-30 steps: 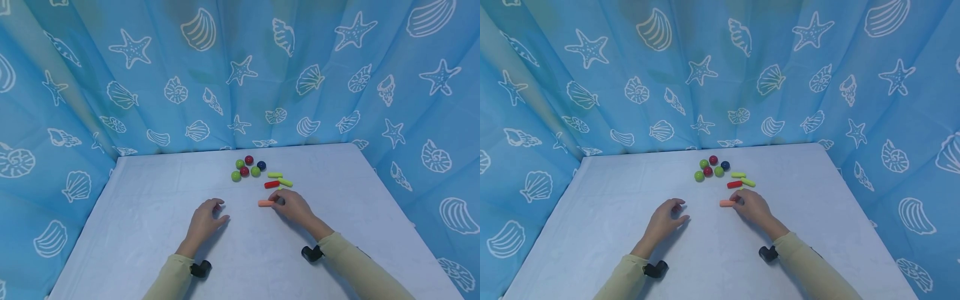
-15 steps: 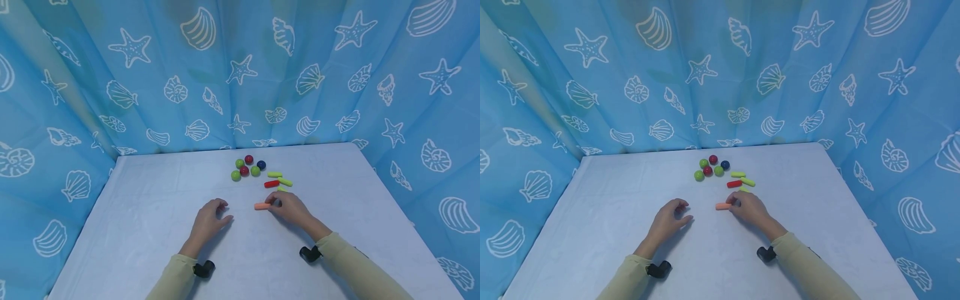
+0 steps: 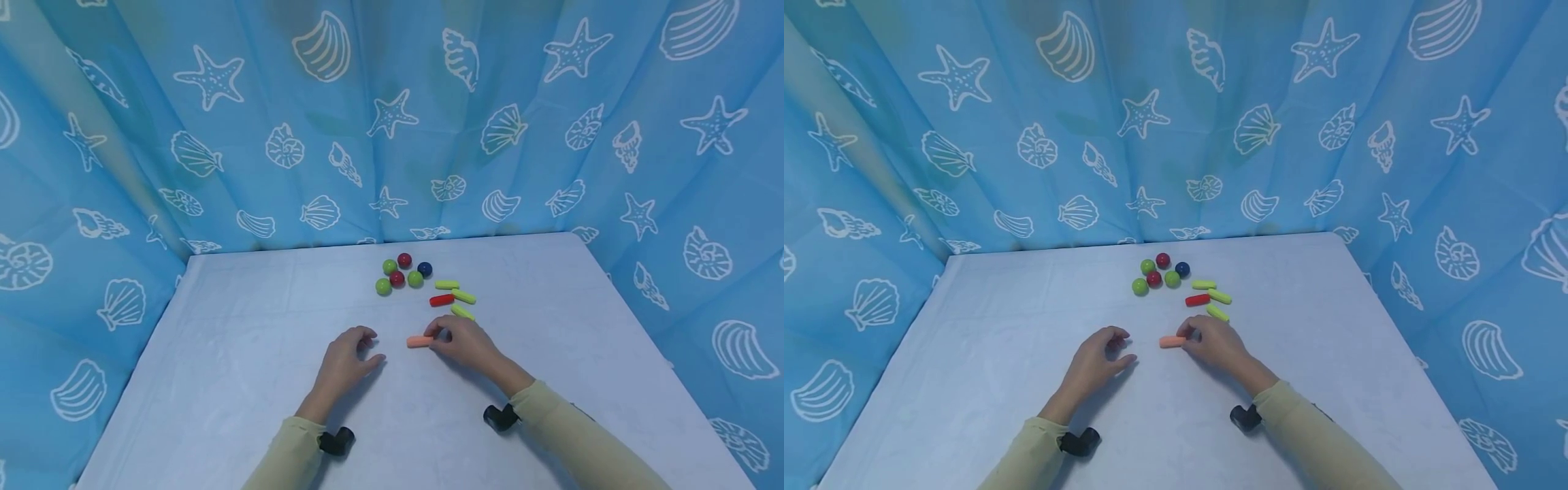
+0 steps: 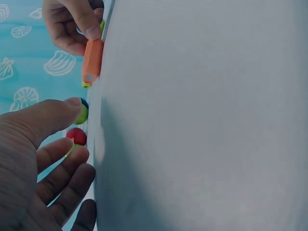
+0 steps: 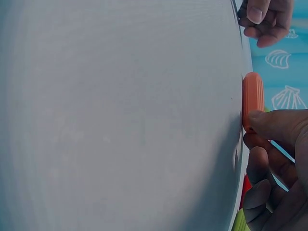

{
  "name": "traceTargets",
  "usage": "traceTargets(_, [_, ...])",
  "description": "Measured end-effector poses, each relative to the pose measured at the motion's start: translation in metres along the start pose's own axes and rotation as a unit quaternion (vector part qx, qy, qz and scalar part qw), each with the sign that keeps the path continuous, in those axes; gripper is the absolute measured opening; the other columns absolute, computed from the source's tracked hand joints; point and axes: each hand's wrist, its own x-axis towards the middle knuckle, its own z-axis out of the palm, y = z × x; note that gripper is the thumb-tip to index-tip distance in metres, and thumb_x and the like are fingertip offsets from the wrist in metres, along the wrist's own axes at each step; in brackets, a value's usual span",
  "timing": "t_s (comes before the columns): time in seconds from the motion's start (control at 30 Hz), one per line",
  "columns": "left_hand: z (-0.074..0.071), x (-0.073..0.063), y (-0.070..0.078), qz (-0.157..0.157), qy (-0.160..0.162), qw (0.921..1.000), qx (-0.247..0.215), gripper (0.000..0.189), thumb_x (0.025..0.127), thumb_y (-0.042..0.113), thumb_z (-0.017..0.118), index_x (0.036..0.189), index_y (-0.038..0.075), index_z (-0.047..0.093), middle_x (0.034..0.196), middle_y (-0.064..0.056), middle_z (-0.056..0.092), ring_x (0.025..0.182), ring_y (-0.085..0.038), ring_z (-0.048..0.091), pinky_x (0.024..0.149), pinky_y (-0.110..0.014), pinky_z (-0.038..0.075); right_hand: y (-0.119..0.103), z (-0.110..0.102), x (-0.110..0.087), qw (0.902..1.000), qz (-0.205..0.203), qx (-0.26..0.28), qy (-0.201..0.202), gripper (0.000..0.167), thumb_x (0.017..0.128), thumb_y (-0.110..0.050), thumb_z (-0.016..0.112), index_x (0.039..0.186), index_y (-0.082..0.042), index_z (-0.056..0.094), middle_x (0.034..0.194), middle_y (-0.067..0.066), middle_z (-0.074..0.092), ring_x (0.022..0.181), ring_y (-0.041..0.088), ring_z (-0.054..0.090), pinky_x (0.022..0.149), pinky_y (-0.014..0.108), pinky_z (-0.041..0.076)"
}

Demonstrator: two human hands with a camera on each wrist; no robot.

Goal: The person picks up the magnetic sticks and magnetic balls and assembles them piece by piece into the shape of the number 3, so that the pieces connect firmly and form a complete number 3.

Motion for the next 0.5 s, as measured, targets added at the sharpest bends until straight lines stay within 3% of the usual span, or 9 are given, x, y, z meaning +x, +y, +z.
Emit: traceTargets(0.5, [0.0067, -0.0001, 0.0043, -0.003, -0.013, 0.9998, -0.017, 0.038, 0.085, 0.026, 0.084, 0.116, 0.013, 0.068, 0.098, 0.002, 0.065, 0.091, -0.014, 0.059, 0.085, -0.038, 0.052, -0.0076, 0.0047, -0.0008, 0.9999, -0.007, 0.006, -0.01, 0.02, 0.087, -0.02, 0.082, 0.103, -0.024, 0.072, 0.098, -0.013, 0.067, 0.088, 0.011, 0.058, 0.081, 0.031, 0.053])
